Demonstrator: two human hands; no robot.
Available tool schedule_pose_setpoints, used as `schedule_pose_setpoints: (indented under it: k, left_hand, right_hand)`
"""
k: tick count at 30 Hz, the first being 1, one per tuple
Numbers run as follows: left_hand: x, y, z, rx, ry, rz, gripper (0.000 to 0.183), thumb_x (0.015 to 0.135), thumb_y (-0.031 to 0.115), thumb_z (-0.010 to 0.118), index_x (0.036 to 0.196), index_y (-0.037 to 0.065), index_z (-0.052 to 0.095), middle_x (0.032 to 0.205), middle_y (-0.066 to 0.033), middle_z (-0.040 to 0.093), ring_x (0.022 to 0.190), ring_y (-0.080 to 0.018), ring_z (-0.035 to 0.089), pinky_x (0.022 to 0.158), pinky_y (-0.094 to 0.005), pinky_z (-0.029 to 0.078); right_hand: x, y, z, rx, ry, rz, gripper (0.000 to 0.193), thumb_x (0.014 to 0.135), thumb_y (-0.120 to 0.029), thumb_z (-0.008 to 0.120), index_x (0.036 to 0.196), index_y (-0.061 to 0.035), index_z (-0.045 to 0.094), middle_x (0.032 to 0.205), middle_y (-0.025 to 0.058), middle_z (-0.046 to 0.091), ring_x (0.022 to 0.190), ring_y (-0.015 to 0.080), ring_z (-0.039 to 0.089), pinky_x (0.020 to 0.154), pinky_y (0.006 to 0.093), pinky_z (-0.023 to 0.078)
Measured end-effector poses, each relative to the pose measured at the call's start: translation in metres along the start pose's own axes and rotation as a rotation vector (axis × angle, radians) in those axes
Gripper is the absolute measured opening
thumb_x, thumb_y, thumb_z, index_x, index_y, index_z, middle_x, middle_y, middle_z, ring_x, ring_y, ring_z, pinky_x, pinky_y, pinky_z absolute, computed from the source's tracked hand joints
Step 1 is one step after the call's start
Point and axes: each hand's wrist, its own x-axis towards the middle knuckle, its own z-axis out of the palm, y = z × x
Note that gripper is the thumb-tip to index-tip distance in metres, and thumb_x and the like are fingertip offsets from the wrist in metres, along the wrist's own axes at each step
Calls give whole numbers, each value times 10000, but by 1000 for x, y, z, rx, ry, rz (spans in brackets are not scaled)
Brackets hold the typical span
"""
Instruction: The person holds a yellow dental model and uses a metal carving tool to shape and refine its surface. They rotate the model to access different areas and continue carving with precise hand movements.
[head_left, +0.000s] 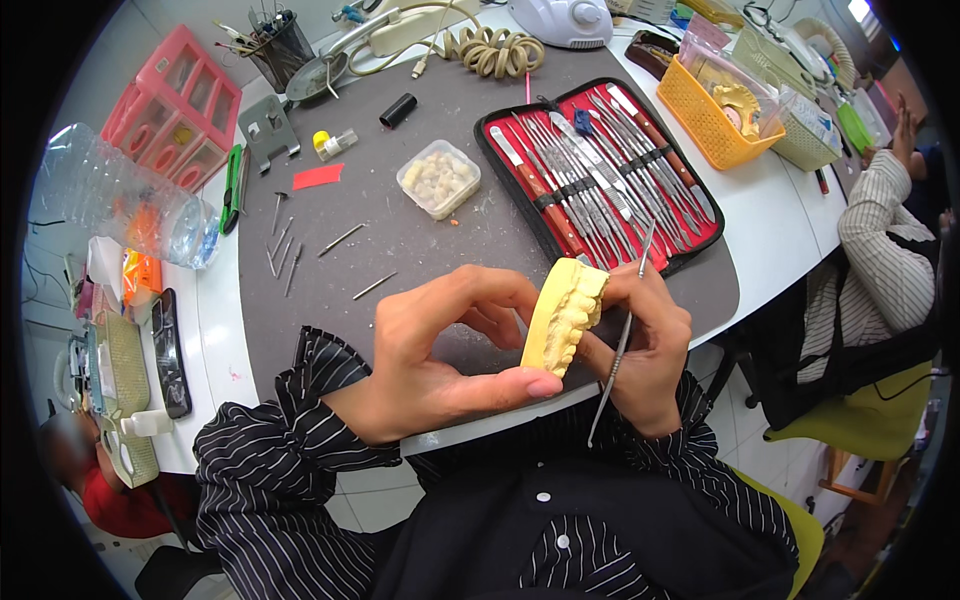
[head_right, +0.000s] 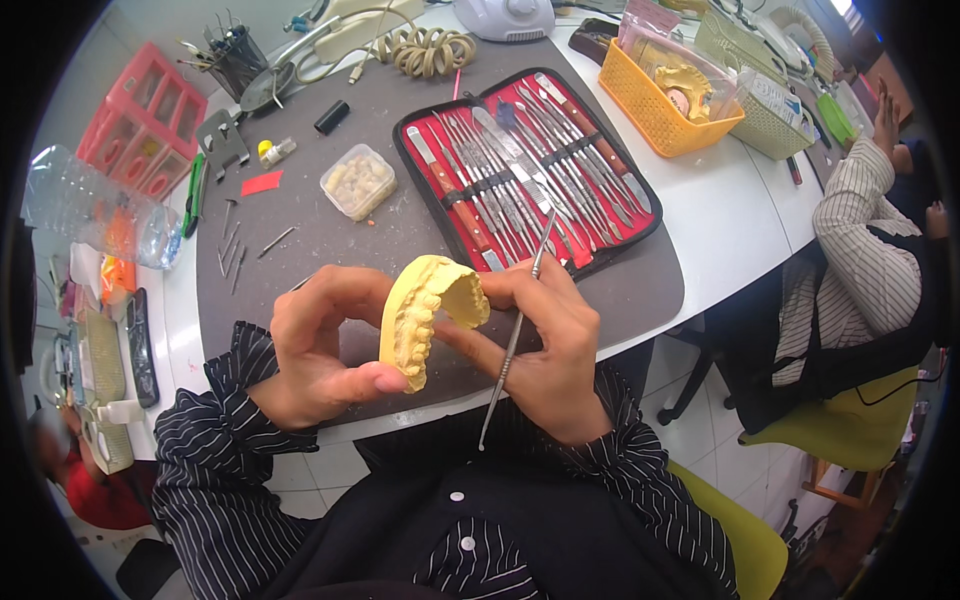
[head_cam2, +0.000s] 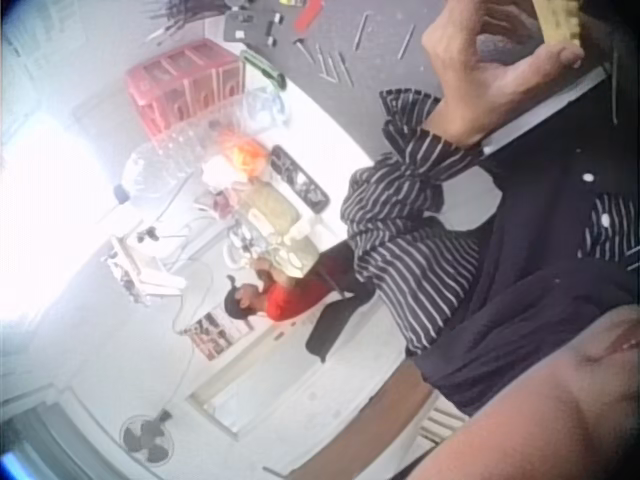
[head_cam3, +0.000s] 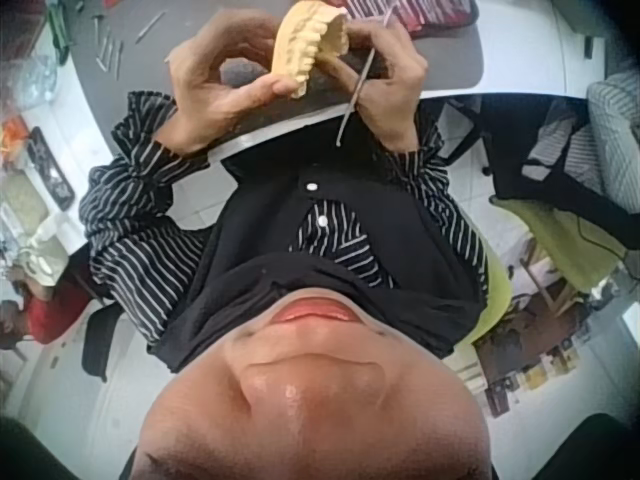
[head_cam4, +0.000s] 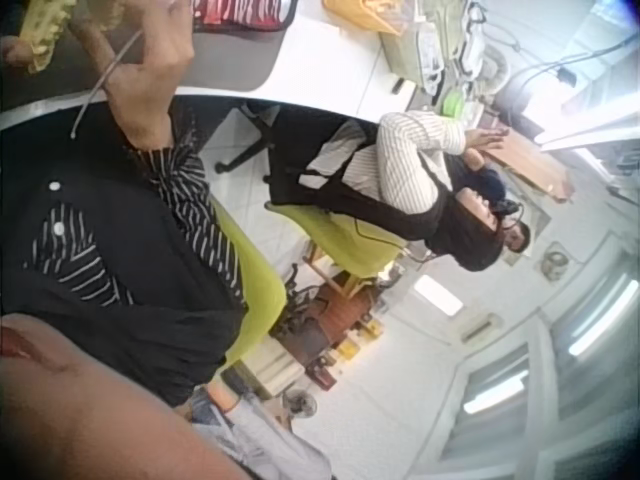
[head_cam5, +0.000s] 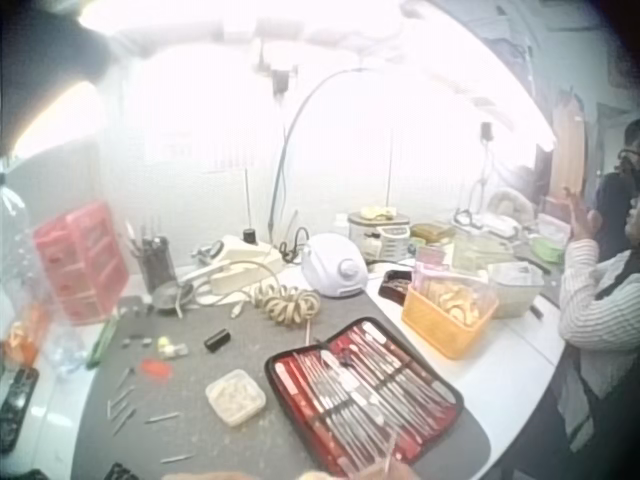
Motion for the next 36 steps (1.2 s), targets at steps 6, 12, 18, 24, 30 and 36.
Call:
schedule_pose_setpoints:
  k: [6, 12, 18, 24, 30, 36]
  left_hand:
    - [-1, 0, -4, -77, -11, -70, 460, 714, 174, 842, 1057, -28, 611, 942, -88, 686, 776, -152, 693, 687, -268, 568]
    - [-1, 0, -2, -78, 7, -58, 472, 706, 183, 849, 1053, -31, 611, 939, -90, 687, 762, -151, 692, 691, -266, 570]
    - [-1, 0, -2, -23, 8, -33, 491, 687, 199, 864, 1043, -29, 614, 927, -88, 686, 764, -152, 693, 691, -263, 568]
    - [-1, 3, -2, -38, 1, -50, 476, 688, 202, 865, 1021, -28, 616, 925, -90, 686, 769, -152, 694, 697, -264, 567]
    - [-2, 3, -2, -44, 2, -44, 472, 692, 201, 863, 1022, -28, 615, 924, -90, 687, 770, -152, 694, 699, -264, 566]
    - [-4, 2, 2, -137, 37, -125, 432, 738, 159, 828, 1055, -39, 611, 935, -101, 693, 784, -153, 694, 697, -263, 566]
  right_hand:
    - [0, 1, 0, 0, -4, -8, 334, 616, -91, 876, 879, -3, 688, 850, 89, 662, 766, 173, 585, 678, 283, 482]
    - [1, -1, -1, -10, -18, -4, 328, 617, -89, 875, 875, -5, 690, 855, 89, 664, 767, 169, 588, 677, 283, 485]
    - [1, 0, 0, -2, -10, -9, 335, 625, -98, 872, 895, -7, 695, 848, 91, 668, 763, 175, 581, 674, 282, 475]
    - [0, -2, 0, -24, -23, 7, 335, 631, -103, 868, 905, -11, 698, 853, 89, 678, 751, 176, 567, 661, 286, 463]
    - [-1, -3, 0, -19, -21, 22, 333, 629, -98, 867, 902, -11, 697, 854, 88, 678, 755, 180, 570, 665, 287, 465]
    - [-1, -3, 1, -39, 63, -43, 368, 662, -69, 841, 988, 5, 687, 833, 85, 667, 756, 194, 574, 649, 287, 468]
